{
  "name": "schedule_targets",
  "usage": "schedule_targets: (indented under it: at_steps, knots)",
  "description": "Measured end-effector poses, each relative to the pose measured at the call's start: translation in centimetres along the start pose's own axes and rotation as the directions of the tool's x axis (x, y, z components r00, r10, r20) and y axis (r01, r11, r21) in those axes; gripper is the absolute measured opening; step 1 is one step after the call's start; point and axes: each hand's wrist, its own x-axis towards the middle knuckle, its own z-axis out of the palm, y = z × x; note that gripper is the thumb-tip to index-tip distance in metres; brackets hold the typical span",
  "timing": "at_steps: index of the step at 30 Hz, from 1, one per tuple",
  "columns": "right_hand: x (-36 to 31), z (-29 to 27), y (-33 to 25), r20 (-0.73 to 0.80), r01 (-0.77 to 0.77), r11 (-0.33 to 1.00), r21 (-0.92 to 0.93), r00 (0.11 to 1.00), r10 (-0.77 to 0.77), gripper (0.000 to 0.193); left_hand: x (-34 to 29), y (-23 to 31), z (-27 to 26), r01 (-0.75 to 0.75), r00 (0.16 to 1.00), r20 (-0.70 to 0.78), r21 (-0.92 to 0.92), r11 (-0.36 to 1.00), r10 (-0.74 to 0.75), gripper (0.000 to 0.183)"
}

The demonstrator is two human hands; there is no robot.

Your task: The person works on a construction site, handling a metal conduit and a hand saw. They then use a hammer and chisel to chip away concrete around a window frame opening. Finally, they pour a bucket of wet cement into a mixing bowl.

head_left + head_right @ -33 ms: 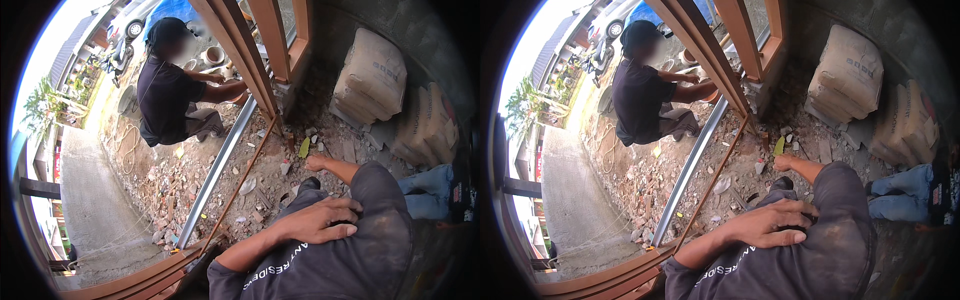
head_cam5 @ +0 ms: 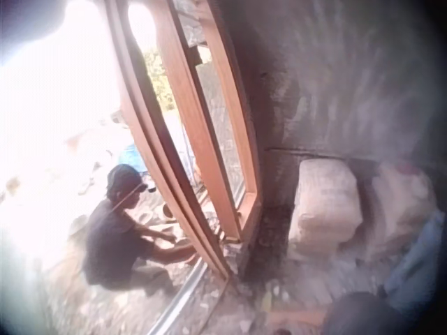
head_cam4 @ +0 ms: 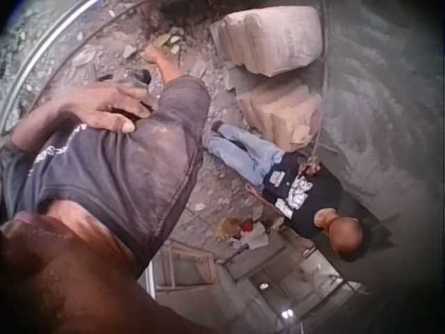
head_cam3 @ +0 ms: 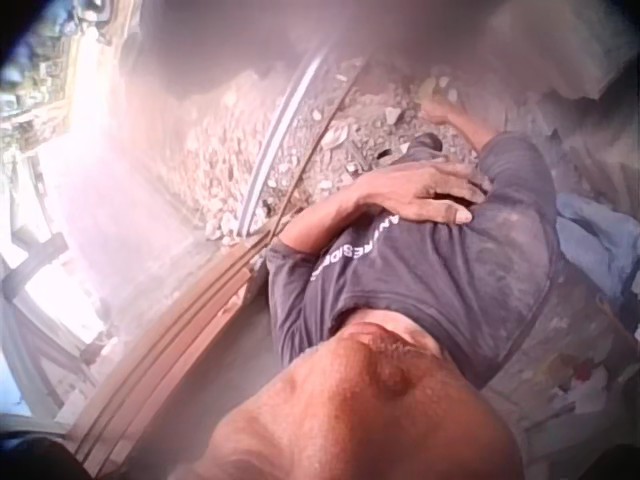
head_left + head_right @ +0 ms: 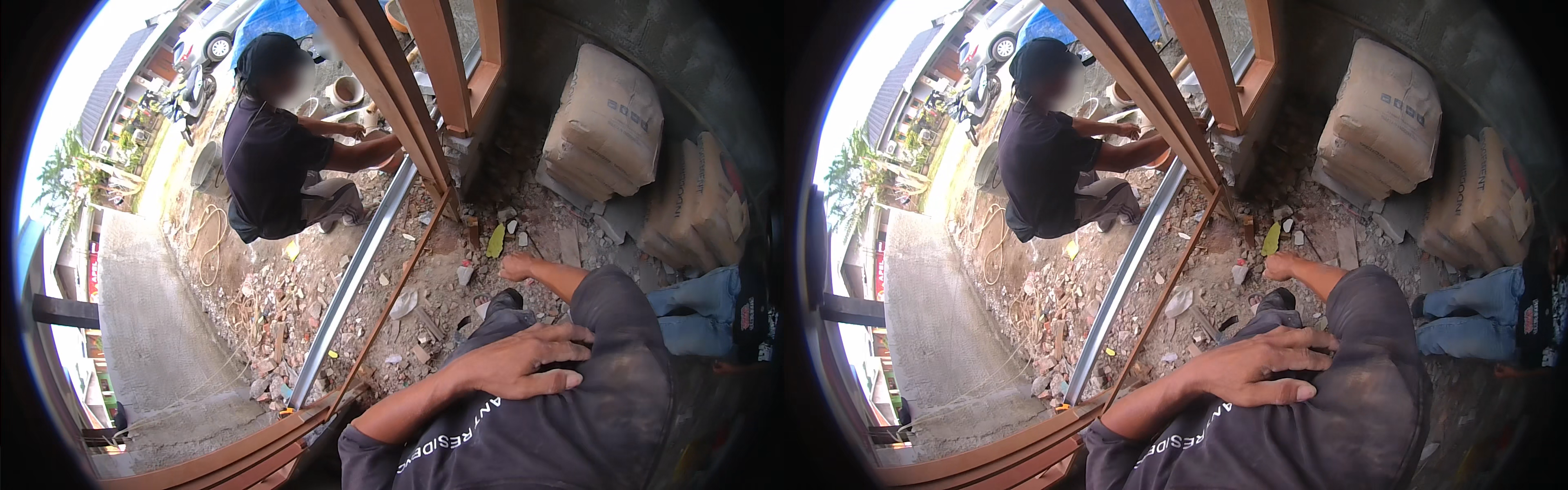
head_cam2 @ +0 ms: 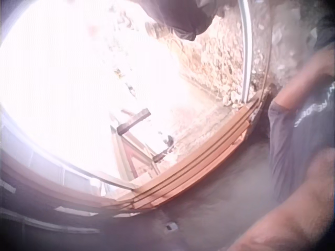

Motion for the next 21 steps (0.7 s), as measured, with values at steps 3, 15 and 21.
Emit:
schedule_targets:
  at_steps: [3,15,21]
  knots:
    - [-0.6,1.0,1.6,0.013,-0.034,0.998,0.044,0.999,0.034,0.044,1.2,-1.0,-0.8,0.026,0.992,0.124,-0.111,0.994,-0.012,0.035]
    - [0.3,3.5,6.1,0.097,0.013,0.998,-0.058,0.995,-0.007,0.040,1.5,-1.5,-1.2,0.036,0.999,0.008,-0.138,0.990,-0.035,0.044]
    - [3.6,0.7,-1.2,0.281,0.154,0.946,-0.286,0.957,-0.071,0.039,-4.8,-0.3,0.8,-0.073,0.953,-0.303,-0.175,0.982,0.017,0.031]
